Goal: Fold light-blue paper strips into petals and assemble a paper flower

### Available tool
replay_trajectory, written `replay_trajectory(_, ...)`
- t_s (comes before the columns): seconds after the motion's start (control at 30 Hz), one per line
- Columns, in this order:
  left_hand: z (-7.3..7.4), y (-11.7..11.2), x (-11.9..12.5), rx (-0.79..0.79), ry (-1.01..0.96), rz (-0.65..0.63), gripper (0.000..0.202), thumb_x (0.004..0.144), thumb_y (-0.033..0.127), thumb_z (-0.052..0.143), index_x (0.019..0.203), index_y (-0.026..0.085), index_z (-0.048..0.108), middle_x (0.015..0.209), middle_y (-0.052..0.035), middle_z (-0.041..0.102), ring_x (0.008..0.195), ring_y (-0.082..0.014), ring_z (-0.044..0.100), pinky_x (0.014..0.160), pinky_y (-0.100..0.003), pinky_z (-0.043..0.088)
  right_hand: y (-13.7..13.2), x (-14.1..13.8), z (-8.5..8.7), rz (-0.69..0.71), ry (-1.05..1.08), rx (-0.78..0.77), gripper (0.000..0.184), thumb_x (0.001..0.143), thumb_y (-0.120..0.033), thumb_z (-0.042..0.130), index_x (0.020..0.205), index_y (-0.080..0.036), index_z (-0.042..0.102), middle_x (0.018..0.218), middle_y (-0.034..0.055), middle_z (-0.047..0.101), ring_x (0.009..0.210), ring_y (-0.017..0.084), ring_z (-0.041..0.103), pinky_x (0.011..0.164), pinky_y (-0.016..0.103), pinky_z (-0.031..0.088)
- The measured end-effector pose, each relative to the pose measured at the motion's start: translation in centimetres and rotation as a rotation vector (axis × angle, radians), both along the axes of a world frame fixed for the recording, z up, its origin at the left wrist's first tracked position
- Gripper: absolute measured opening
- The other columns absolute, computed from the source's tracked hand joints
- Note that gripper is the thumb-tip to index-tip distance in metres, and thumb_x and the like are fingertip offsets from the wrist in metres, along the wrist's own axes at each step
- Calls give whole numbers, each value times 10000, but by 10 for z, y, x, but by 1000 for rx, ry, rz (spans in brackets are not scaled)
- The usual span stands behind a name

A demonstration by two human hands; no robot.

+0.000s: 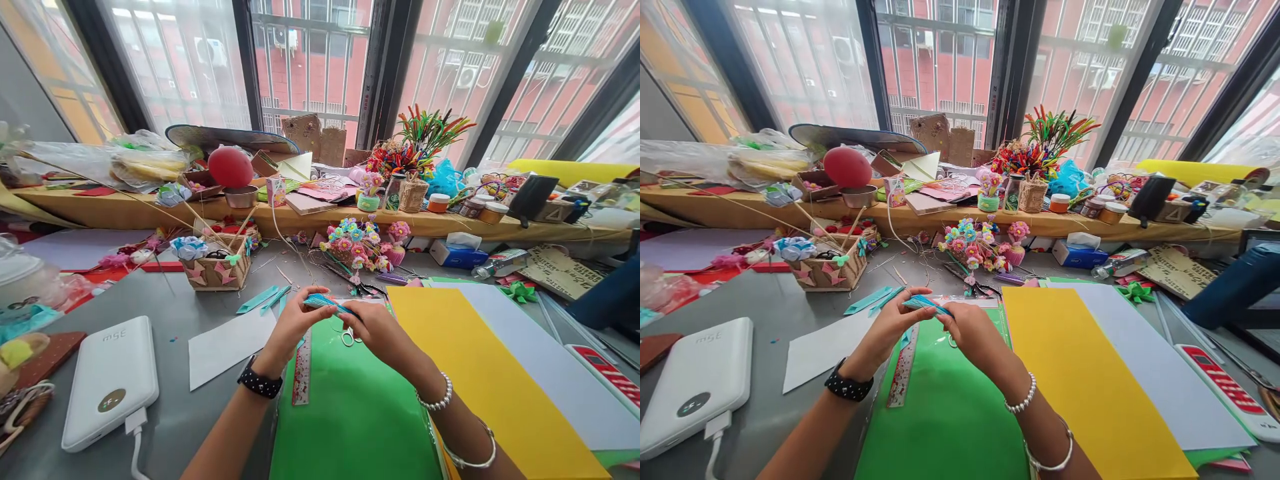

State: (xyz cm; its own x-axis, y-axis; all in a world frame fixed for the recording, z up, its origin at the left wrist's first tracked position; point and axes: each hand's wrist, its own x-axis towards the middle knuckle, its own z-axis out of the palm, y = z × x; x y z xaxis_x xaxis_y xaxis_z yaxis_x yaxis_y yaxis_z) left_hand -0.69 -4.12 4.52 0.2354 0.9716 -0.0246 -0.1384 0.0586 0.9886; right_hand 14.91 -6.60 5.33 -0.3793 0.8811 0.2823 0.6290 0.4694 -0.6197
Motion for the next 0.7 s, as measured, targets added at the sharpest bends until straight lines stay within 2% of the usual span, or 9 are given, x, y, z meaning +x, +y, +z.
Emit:
replay_trajectory(0.13,2,-3,4,5,-46,66,366,563,234,703,863,157,508,686,3,648,629,-115,572,626,-219,398,1,3,-3,34,6,85,325,812,-323,456,1080,-145,503,1028,117,588,918,230,533,760,343,403)
replay_trajectory(0.2,3,-4,4,20,-75,76,354,571,232,699,858,164,505,688,10,646,634,-112,574,635,-218,399,1,5,-2,46,43,117,385,781,-327,509,1128,-166,472,1078,112,567,975,231,513,815,359,395)
replay_trajectory(0.3,2,-3,3,68,-134,53,356,593,212,687,893,181,497,751,16,647,695,-110,582,681,-216,404,2,7,-1,37,117,142,361,774,-332,519,1104,-186,501,1050,96,581,953,214,527,816,353,416)
replay_trajectory(0.47,1,-2,0,117,-172,11,335,631,173,661,909,190,475,833,13,637,768,-99,576,739,-215,414,5,13,0,29,247,103,380,744,-345,555,1087,-183,527,1017,84,588,850,175,561,654,268,494)
replay_trajectory(0.6,0,-1,1,131,-176,7,288,645,185,650,873,178,475,876,-9,630,789,-111,577,760,-242,426,9,15,-4,69,229,246,286,776,-250,533,1058,-212,568,933,55,617,828,151,564,715,264,471)
replay_trajectory(0.7,-2,0,2,61,-230,5,313,659,222,638,916,175,465,886,-25,636,817,-123,582,792,-281,433,10,15,-6,59,240,305,285,784,-213,524,1065,-231,566,931,46,613,842,147,563,758,274,454)
